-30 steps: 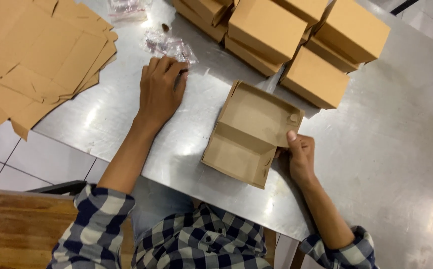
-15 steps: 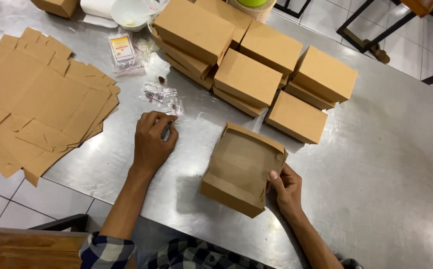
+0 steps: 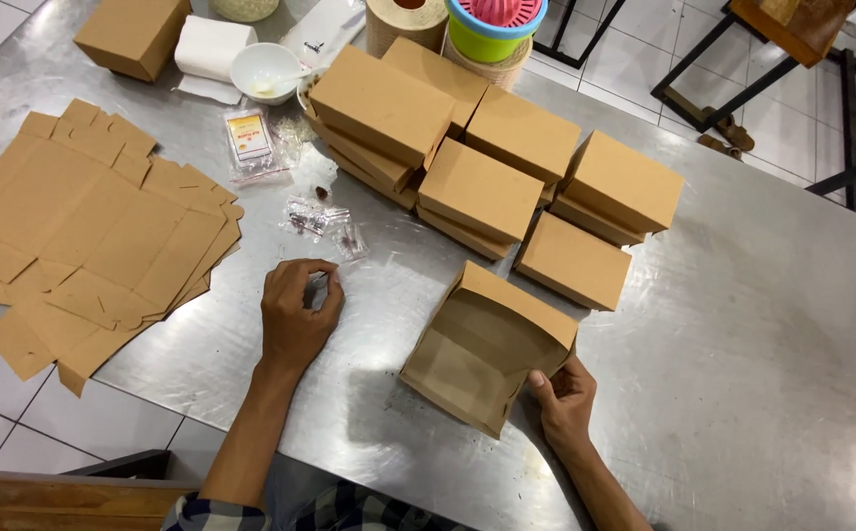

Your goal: Assembling cardboard boxes by folding templates and placing small plastic bags containing parts inside.

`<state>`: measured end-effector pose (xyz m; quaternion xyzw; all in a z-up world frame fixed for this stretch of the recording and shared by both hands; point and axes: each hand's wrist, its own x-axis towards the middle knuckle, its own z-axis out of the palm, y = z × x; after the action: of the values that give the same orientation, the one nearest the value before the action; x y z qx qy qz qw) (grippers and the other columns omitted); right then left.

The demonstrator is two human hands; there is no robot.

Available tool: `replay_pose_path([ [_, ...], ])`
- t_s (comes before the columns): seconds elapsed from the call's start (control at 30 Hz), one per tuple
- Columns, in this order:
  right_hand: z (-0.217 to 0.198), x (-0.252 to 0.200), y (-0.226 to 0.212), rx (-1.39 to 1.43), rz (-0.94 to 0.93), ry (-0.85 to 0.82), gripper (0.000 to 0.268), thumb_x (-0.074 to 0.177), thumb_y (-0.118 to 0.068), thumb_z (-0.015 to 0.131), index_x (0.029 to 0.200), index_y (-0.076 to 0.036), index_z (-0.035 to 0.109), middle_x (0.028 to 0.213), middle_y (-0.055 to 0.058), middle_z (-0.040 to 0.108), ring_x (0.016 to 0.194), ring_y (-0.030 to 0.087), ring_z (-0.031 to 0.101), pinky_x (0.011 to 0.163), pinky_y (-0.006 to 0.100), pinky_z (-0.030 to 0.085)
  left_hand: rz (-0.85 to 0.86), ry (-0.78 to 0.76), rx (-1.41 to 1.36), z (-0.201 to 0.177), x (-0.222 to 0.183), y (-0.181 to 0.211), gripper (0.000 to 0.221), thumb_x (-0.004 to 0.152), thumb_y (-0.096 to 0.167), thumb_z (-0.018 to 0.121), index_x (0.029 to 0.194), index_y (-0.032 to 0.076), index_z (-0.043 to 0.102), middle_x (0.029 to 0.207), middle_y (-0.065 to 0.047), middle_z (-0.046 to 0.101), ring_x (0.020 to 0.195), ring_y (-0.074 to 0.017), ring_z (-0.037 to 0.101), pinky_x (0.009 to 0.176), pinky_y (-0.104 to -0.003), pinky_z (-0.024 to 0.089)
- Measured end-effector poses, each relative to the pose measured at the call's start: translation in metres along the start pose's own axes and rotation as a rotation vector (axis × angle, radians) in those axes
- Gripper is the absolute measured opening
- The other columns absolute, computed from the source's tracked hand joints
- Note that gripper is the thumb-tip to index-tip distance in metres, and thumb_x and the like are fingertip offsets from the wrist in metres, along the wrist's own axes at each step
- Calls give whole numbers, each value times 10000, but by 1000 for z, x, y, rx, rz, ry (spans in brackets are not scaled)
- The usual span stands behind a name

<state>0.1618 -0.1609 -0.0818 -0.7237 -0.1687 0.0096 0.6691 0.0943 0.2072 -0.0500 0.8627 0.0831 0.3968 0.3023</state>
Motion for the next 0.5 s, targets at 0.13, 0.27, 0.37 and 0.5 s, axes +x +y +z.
replay_pose_path([
  [0.13, -1, 1, 5, 21, 36, 3, 413, 910, -362, 765, 1111, -9, 687, 942, 28, 717, 807, 120, 633, 663, 257, 547, 25, 24, -48, -2, 7, 10, 174, 881, -60, 692, 1006, 62, 682, 1007, -62, 748, 952, -239, 682, 905, -401, 499],
  [0.27, -3, 1, 10, 47, -5, -13, 301, 923, -259, 764, 1053, 1, 684, 912, 93, 730, 856, 175, 699, 734, 338, 607, 165, 150, -147, -3, 11, 40, 140, 869, -54, 742, 942, 58, 703, 973, -96, 740, 902, -276, 699, 857, -401, 541],
  [0.37, -18, -3, 46, 68, -7, -3, 210, 921, -181, 776, 978, -1, 686, 784, 121, 715, 755, 166, 702, 686, 358, 609, 333, 152, -136, 2, 8, 65, 105, 858, 23, 763, 905, 117, 751, 933, -35, 769, 821, -242, 725, 818, -400, 553],
  [0.5, -20, -7, 51, 64, -5, -3, 217, 919, -194, 784, 968, -3, 693, 769, 120, 710, 748, 162, 698, 672, 348, 605, 474, 43, -237, 8, 3, 106, 96, 872, 35, 764, 892, 128, 774, 974, -37, 771, 826, -198, 736, 813, -408, 558],
])
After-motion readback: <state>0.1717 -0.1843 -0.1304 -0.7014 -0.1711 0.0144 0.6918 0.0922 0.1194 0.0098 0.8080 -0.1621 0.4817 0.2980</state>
